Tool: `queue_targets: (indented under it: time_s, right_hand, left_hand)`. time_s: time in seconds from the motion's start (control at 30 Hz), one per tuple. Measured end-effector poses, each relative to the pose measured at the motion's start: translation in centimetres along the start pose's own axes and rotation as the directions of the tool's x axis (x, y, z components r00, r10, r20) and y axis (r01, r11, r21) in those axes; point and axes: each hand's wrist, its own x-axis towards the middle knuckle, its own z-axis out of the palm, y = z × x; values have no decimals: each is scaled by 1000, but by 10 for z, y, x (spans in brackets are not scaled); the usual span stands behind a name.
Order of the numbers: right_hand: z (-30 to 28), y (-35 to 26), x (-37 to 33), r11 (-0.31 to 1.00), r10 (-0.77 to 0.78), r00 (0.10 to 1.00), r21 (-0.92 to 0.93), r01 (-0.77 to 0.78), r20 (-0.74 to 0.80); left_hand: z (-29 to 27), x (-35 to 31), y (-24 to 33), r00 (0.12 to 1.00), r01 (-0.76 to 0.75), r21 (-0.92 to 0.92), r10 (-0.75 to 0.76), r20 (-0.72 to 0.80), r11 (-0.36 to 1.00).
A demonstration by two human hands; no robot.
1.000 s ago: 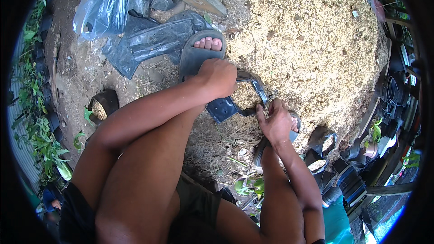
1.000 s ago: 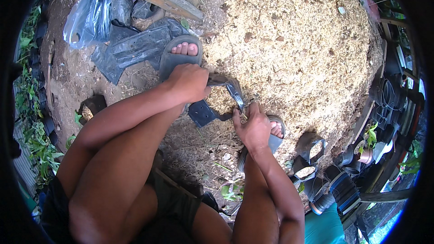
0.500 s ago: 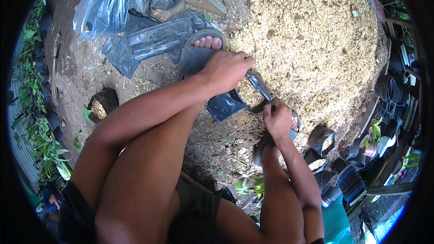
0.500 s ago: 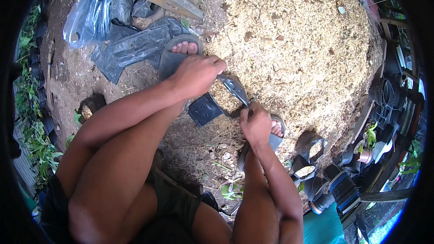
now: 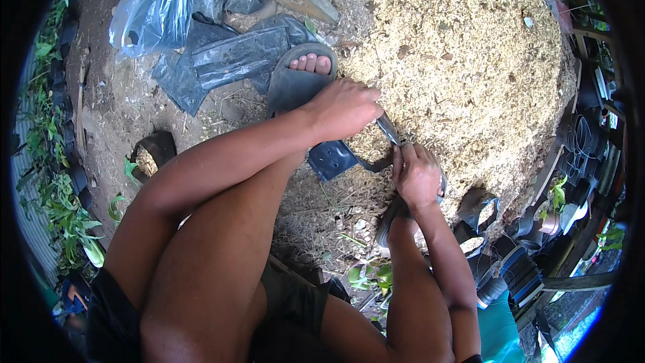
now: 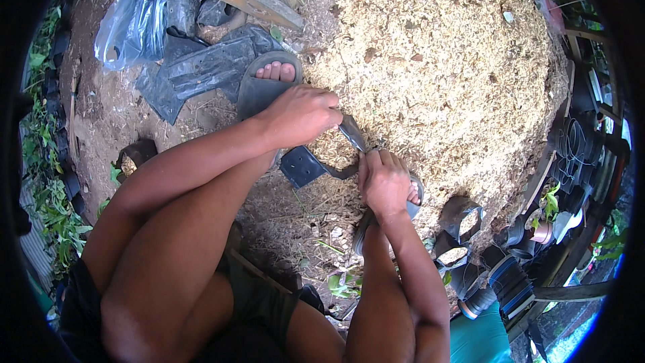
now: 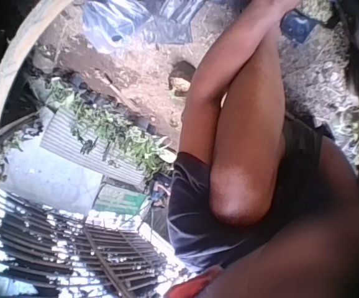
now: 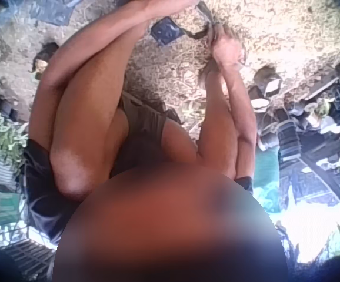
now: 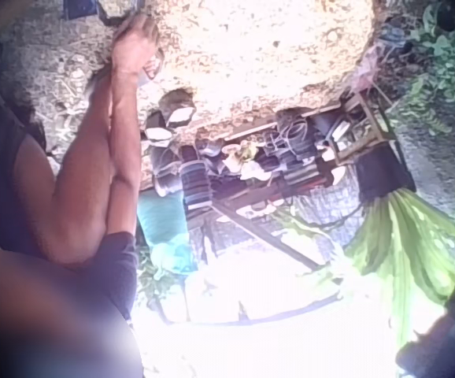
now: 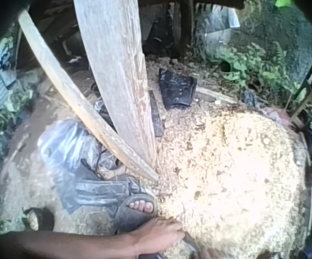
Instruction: The person sits on the ground and fills black nursery bags with a loose substrate from a pile. They open each bag, scoop substrate with both hands, and place filled bags on the ground nearby.
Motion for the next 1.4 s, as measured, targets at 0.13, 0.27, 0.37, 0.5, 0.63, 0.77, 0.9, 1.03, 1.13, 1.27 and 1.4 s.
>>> queue_targets:
  time_s: [0.13,0.27,0.37,0.5,0.63,0.77,0.9,1.03,1.13,1.27,1.4]
  right_hand:
    - [2,0,9,901,360,924,211,-380,129]
    - [3,-1,15,884,397,911,221,-412,113]
    - [4,-2,15,896,383,919,201,-395,97]
    - [6,-1,12,875,403,908,246,-418,112]
    - [6,1,11,885,399,912,220,-410,97]
    - [5,0,12,874,405,909,248,-417,100]
    - [2,-1,12,869,399,911,274,-412,104]
    - [2,2,8,868,382,910,275,-413,161]
    - [5,11,4,831,394,886,318,-457,243]
    - [2,49,17,914,381,902,228,-334,-205]
    - [-23,102,37,902,388,818,-9,-432,-426]
  left_hand:
    - [4,3,3,998,56,21,-55,-33,998]
    - [4,5,3,994,80,6,-79,-70,997]
    - [-1,3,4,993,83,-21,-84,-77,996]
    - [-12,3,10,996,-4,-96,12,87,995]
    - [-13,0,27,868,-211,-113,240,434,971]
    - [-7,-3,34,852,-314,25,270,449,949]
    - [-7,-5,34,888,-277,12,251,384,961]
    - [-18,-7,29,887,-200,41,163,433,979]
    - [-21,-7,25,901,-162,52,127,414,985]
    - [-18,-7,22,910,-135,45,106,400,990]
    - [-20,-9,21,923,-119,52,91,375,992]
